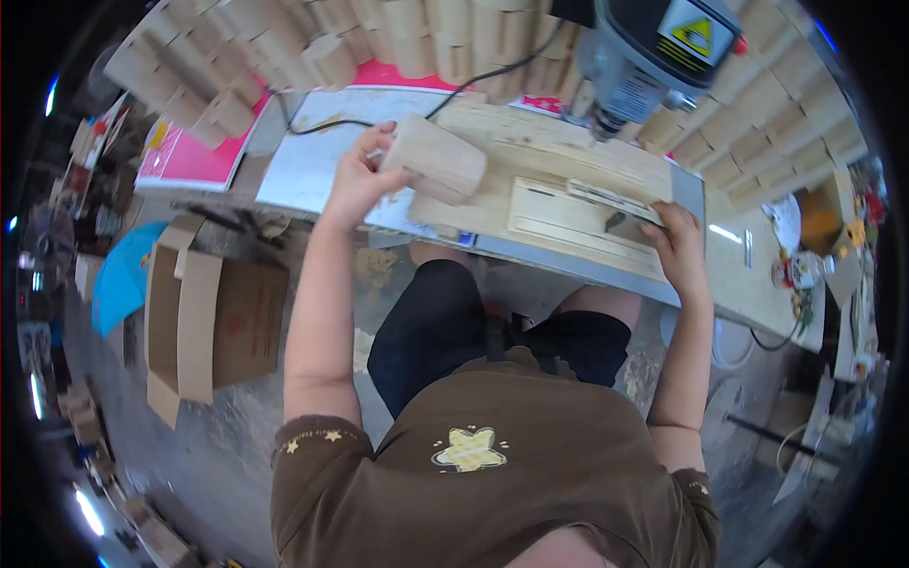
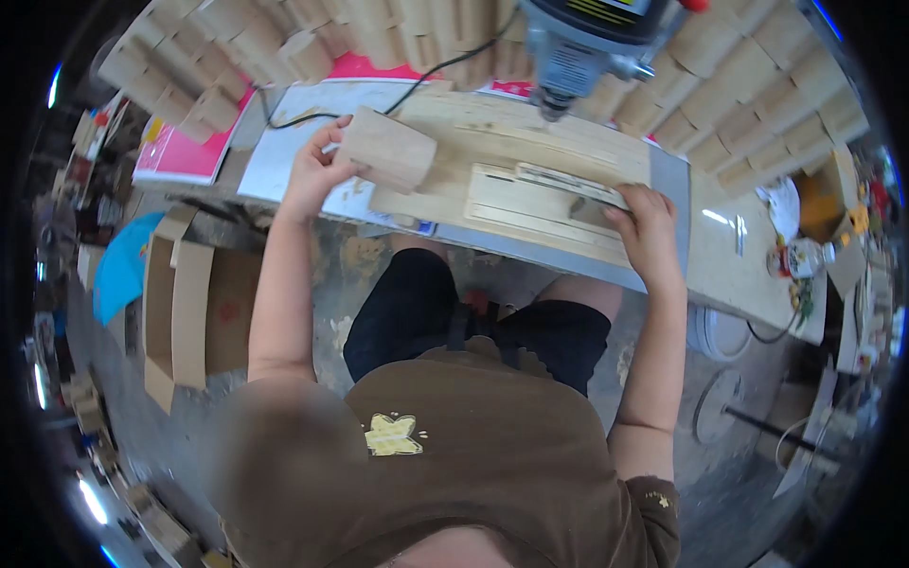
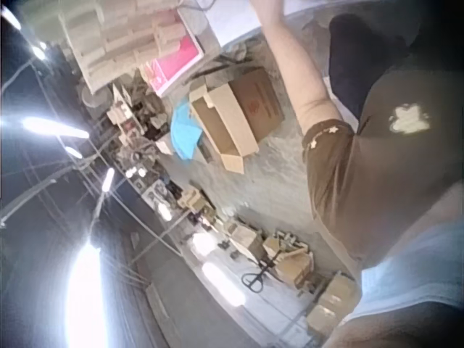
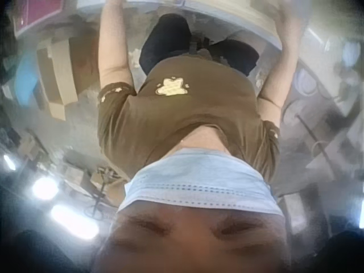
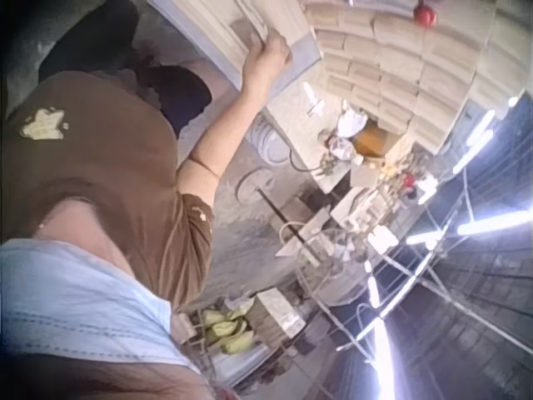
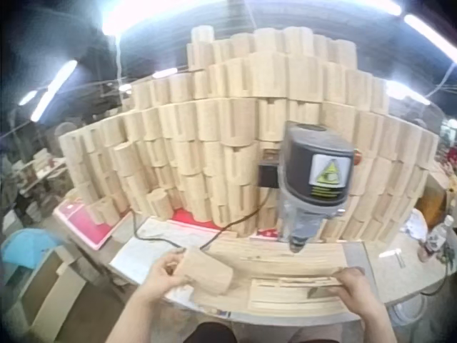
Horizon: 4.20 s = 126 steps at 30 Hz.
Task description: Using a drill press to create holes in cylindrical wooden blocks.
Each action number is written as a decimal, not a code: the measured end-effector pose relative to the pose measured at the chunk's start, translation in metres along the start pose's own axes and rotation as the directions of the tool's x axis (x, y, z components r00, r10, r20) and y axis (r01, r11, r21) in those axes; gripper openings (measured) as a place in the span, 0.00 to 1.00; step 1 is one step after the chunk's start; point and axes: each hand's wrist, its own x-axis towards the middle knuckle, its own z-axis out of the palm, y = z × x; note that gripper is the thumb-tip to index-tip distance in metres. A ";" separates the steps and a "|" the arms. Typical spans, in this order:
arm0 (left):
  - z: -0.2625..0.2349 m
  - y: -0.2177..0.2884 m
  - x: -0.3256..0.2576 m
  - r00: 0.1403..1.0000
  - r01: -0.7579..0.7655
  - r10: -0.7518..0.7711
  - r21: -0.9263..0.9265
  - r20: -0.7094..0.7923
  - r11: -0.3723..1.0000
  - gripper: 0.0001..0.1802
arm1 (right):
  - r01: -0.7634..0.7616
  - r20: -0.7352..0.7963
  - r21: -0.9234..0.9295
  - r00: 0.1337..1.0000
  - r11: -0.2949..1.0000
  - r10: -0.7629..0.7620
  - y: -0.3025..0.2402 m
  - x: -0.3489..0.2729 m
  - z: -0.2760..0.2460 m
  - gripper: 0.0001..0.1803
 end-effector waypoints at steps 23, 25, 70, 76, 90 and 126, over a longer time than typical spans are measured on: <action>-0.102 -0.046 -0.032 0.731 0.307 0.058 0.403 -0.679 0.862 0.41 | 0.044 -0.043 -0.025 0.998 0.999 -0.045 -0.029 -0.007 0.011 0.18; -0.121 -0.041 -0.021 0.730 0.316 0.049 0.400 -0.682 0.860 0.41 | 0.017 -0.032 -0.001 0.999 1.000 -0.017 -0.030 -0.005 0.014 0.18; -0.103 -0.106 0.216 0.480 0.329 0.316 0.502 -0.818 0.800 0.49 | -0.192 -0.054 -0.101 0.981 0.976 0.188 -0.059 -0.004 0.017 0.20; -0.123 -0.130 0.229 0.497 0.171 0.323 0.456 -0.805 0.873 0.51 | -0.165 -0.066 -0.097 0.985 0.982 0.159 -0.058 -0.005 0.017 0.21; -0.112 -0.110 0.245 0.347 0.259 0.412 0.508 -0.843 0.821 0.50 | -0.100 -0.129 -0.116 0.988 0.988 0.084 -0.056 -0.005 0.018 0.20; 0.126 0.061 0.007 0.807 -0.414 -0.371 0.888 0.459 0.200 0.44 | 0.119 -0.105 -0.025 0.987 0.993 -0.121 -0.031 -0.005 0.010 0.18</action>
